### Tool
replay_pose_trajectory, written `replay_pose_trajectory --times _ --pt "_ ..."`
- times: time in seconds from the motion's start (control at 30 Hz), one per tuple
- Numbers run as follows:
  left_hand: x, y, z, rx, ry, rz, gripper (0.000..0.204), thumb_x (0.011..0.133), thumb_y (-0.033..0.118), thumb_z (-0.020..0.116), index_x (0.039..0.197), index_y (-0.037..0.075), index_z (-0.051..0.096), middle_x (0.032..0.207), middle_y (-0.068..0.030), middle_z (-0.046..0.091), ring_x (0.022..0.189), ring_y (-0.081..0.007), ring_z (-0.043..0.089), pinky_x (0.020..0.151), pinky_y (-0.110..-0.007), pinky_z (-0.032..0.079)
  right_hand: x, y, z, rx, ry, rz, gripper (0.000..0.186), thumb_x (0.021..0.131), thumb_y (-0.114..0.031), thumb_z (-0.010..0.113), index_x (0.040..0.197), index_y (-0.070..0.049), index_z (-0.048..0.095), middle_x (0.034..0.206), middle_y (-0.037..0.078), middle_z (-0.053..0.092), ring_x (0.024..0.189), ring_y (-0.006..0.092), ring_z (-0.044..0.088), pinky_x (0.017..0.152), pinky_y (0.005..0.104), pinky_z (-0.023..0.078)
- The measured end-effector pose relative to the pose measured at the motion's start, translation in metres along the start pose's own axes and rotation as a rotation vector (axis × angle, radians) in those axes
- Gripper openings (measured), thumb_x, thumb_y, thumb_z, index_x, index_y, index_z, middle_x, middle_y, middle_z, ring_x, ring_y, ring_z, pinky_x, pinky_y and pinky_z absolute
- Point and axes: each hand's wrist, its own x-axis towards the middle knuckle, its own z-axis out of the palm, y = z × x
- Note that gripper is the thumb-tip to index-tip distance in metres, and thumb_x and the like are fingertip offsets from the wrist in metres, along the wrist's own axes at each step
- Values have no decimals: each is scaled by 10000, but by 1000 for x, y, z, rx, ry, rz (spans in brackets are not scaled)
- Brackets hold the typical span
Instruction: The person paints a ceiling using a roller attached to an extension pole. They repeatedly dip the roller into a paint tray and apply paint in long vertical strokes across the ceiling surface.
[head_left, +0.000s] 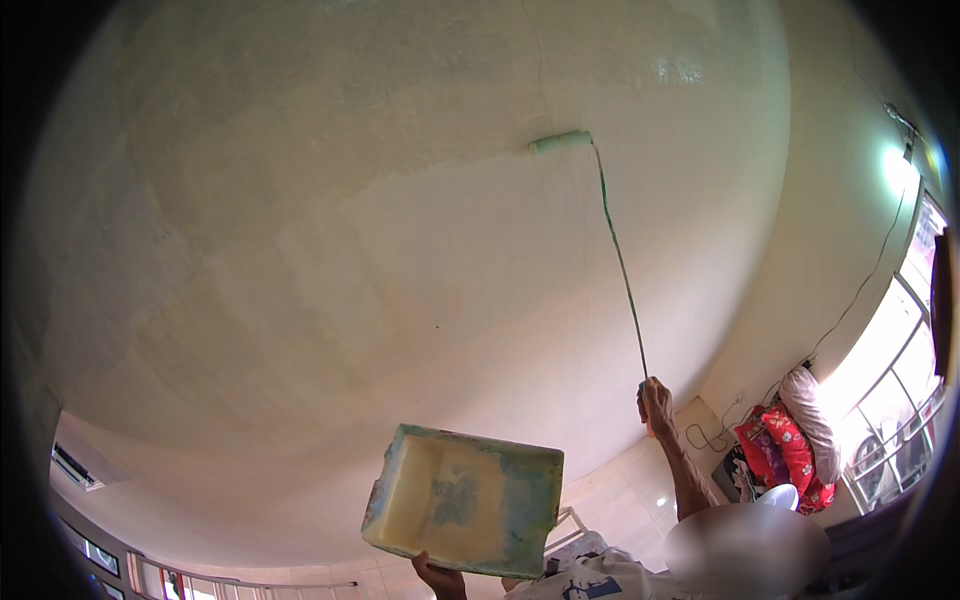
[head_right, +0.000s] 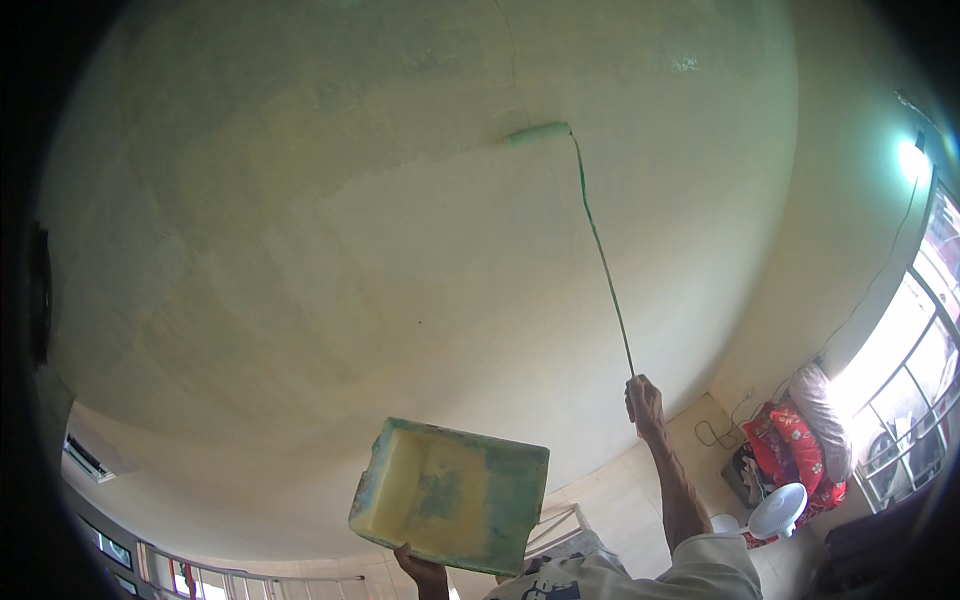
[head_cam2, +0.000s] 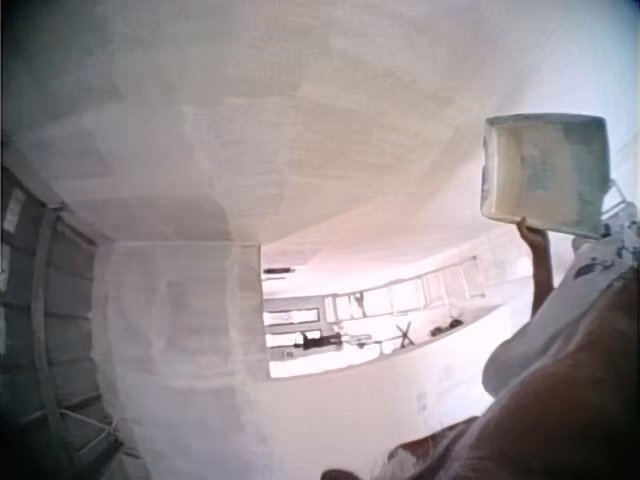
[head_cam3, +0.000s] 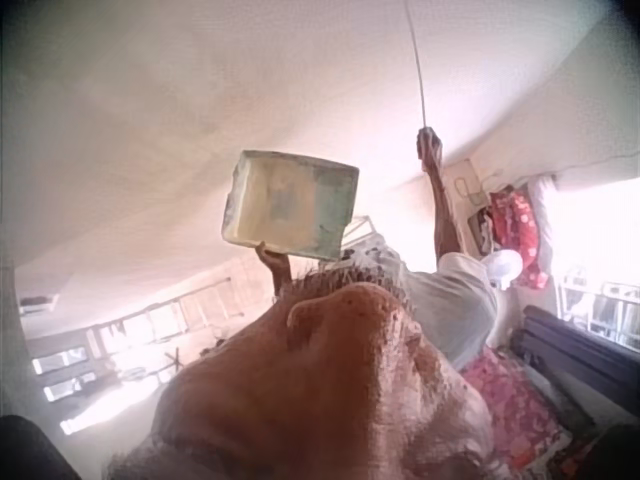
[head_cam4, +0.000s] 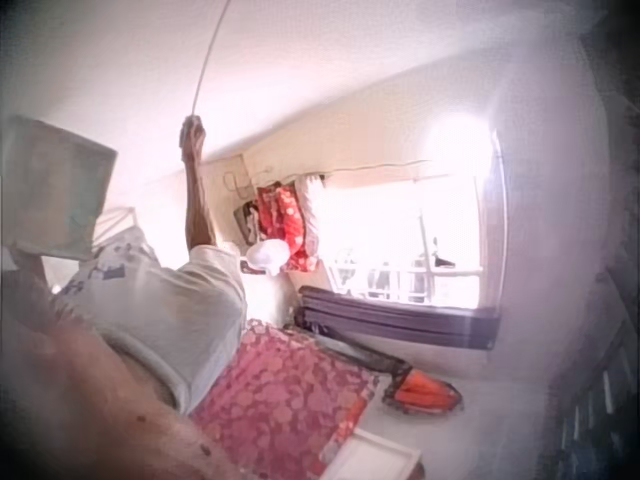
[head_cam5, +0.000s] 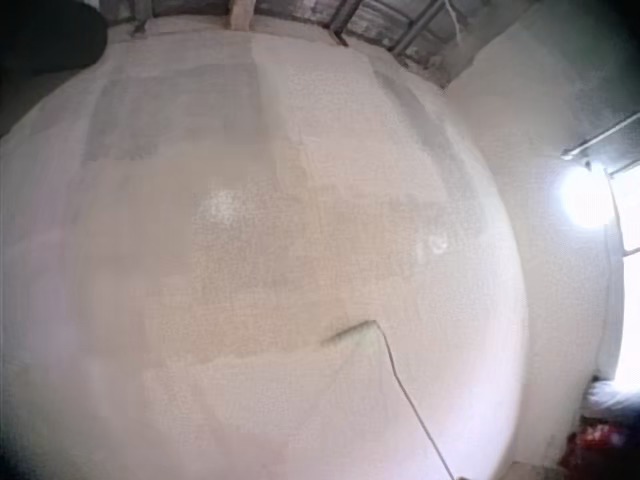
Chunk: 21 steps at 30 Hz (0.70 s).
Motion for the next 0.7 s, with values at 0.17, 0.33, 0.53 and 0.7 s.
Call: replay_pose_trajectory --times 0.17,0.33,0.53,0.7 --pt "-4 5 -4 37 24 -3 624 828 399 479 1348 54 468 1296 -112 550 1199 -286 544 980 -454 460 -23 5 -9 64 113 -20 437 1003 -462 488 791 -82 527 565 -40 412 414 34 344 339 214 279" --pt "-3 0 -8 -8 21 5 615 850 363 468 1362 25 435 1302 -128 537 1205 -291 539 985 -450 466 -15 -12 -26 36 179 12 427 1005 -465 477 773 -107 503 544 -41 394 396 38 332 331 216 269" --pt "2 0 -5 17 -5 33 593 823 384 481 1321 62 488 1267 -99 562 1187 -276 547 973 -440 463 -16 -9 -37 -83 174 47 448 1019 -467 445 735 -121 473 540 -53 395 399 29 334 332 212 263" --pt "0 0 -10 1 12 -18 597 855 366 481 1342 21 452 1273 -118 548 1161 -282 559 949 -445 483 14 -32 -31 -97 191 1 453 1029 -453 436 715 -128 469 522 -65 377 389 24 321 328 217 254"
